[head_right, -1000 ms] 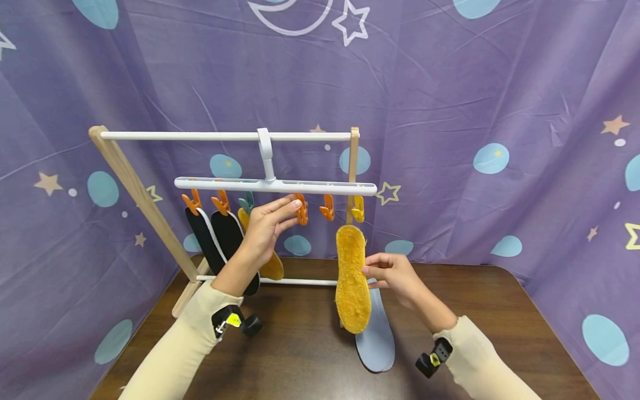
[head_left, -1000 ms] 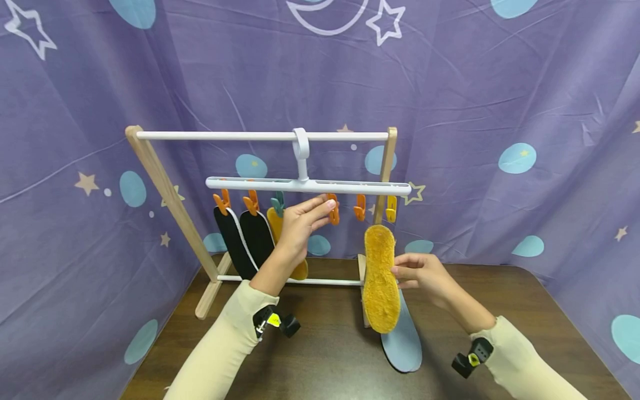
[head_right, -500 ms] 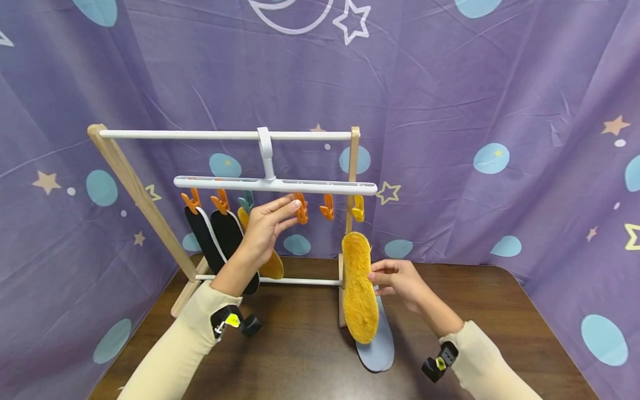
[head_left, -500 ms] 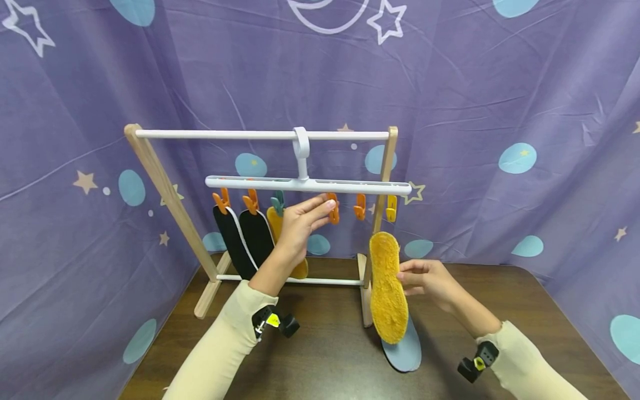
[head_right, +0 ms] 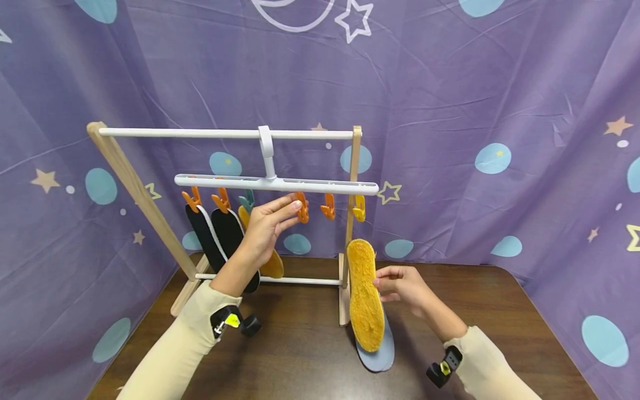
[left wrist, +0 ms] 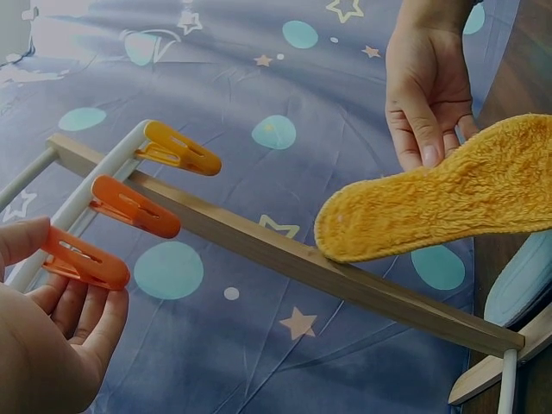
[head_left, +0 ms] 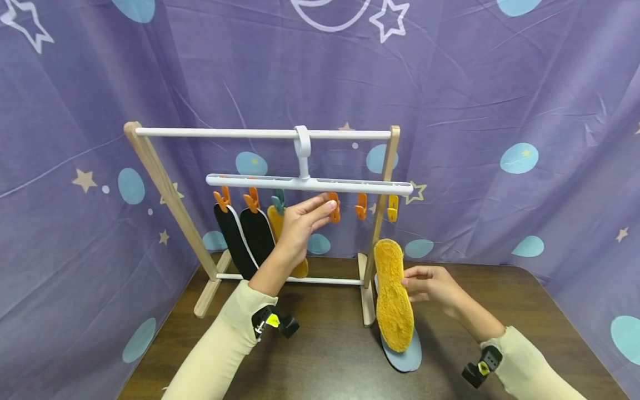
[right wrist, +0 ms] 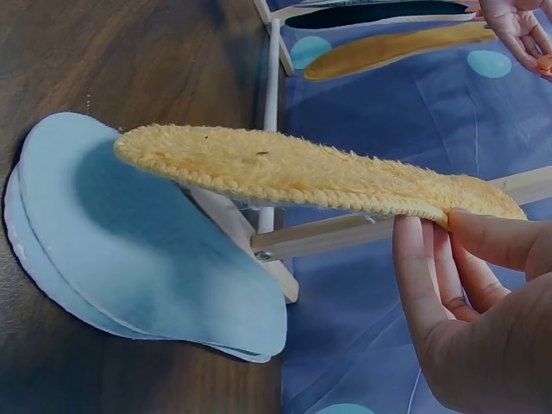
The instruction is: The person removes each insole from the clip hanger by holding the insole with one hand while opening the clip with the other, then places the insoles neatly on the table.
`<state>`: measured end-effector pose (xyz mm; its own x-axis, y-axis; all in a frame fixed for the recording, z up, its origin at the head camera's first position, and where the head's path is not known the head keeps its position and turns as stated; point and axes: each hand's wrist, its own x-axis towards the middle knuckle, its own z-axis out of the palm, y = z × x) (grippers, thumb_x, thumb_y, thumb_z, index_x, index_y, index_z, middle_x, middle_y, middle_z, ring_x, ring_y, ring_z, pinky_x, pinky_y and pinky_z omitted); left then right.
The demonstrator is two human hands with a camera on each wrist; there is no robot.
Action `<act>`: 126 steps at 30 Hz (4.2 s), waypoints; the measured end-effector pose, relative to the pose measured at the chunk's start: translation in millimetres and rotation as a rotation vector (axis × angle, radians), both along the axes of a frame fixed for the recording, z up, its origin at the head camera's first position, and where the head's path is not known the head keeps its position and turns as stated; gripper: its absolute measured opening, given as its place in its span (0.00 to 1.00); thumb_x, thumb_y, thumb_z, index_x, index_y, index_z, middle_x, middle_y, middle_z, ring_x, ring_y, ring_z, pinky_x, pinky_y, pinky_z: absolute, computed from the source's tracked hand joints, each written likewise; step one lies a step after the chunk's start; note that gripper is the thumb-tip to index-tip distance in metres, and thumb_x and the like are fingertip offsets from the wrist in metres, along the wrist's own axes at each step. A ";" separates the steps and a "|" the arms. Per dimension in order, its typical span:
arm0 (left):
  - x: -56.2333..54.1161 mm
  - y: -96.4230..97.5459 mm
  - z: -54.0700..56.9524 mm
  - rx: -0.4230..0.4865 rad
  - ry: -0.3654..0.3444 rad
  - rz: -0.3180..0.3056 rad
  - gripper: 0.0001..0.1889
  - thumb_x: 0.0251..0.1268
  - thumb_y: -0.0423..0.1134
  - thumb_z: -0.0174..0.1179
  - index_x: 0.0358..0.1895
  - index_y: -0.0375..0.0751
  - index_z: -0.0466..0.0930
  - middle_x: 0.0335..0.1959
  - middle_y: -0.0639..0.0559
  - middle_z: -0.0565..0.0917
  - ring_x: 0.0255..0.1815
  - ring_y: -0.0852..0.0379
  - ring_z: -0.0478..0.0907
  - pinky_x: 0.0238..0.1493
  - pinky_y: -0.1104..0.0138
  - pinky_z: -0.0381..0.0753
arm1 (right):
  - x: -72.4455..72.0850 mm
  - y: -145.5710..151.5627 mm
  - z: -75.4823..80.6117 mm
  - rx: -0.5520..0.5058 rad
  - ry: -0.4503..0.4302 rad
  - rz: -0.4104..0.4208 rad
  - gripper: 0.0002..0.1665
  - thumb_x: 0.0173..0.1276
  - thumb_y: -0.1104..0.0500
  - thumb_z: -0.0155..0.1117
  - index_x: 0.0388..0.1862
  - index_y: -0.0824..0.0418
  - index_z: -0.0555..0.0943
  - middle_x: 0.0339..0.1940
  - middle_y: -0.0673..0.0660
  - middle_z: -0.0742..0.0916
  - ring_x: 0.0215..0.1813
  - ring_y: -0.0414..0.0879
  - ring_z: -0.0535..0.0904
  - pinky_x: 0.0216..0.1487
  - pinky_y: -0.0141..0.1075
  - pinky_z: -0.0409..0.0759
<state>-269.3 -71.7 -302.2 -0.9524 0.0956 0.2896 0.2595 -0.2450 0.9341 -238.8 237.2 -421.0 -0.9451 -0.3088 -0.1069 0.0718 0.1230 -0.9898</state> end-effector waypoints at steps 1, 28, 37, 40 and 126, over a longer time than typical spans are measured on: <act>0.2 0.1 0.1 -0.002 -0.002 0.000 0.20 0.69 0.31 0.63 0.60 0.25 0.80 0.53 0.42 0.87 0.44 0.63 0.86 0.55 0.67 0.86 | 0.1 0.4 -1.1 0.003 -0.003 0.000 0.13 0.72 0.64 0.64 0.51 0.72 0.81 0.37 0.46 0.89 0.42 0.40 0.86 0.45 0.38 0.89; -0.2 0.1 -1.0 0.011 -0.002 -0.008 0.20 0.69 0.31 0.63 0.60 0.24 0.79 0.47 0.50 0.89 0.42 0.63 0.87 0.55 0.67 0.85 | -4.7 6.1 -23.7 0.022 -0.058 0.005 0.12 0.72 0.64 0.64 0.49 0.70 0.81 0.36 0.48 0.88 0.41 0.40 0.86 0.43 0.37 0.88; 0.0 0.3 -0.4 0.002 0.002 -0.008 0.20 0.69 0.32 0.63 0.60 0.25 0.80 0.53 0.43 0.87 0.44 0.63 0.86 0.57 0.66 0.85 | -7.0 6.2 -23.0 -0.007 -0.100 0.034 0.09 0.73 0.64 0.63 0.49 0.66 0.82 0.36 0.47 0.88 0.42 0.40 0.86 0.44 0.37 0.88; -0.8 0.5 -0.6 0.004 0.000 -0.007 0.20 0.69 0.32 0.63 0.60 0.25 0.80 0.53 0.43 0.87 0.44 0.63 0.86 0.57 0.66 0.85 | -7.4 7.5 -26.7 -0.018 -0.119 0.053 0.09 0.74 0.64 0.62 0.49 0.67 0.81 0.37 0.46 0.88 0.42 0.40 0.86 0.45 0.37 0.88; 0.5 5.2 -1.5 0.050 0.041 -0.023 0.21 0.69 0.28 0.62 0.62 0.23 0.77 0.44 0.53 0.89 0.42 0.64 0.87 0.51 0.70 0.86 | -24.7 -8.2 -72.9 0.451 0.064 -0.182 0.04 0.62 0.71 0.71 0.30 0.74 0.85 0.22 0.57 0.86 0.25 0.44 0.82 0.28 0.43 0.89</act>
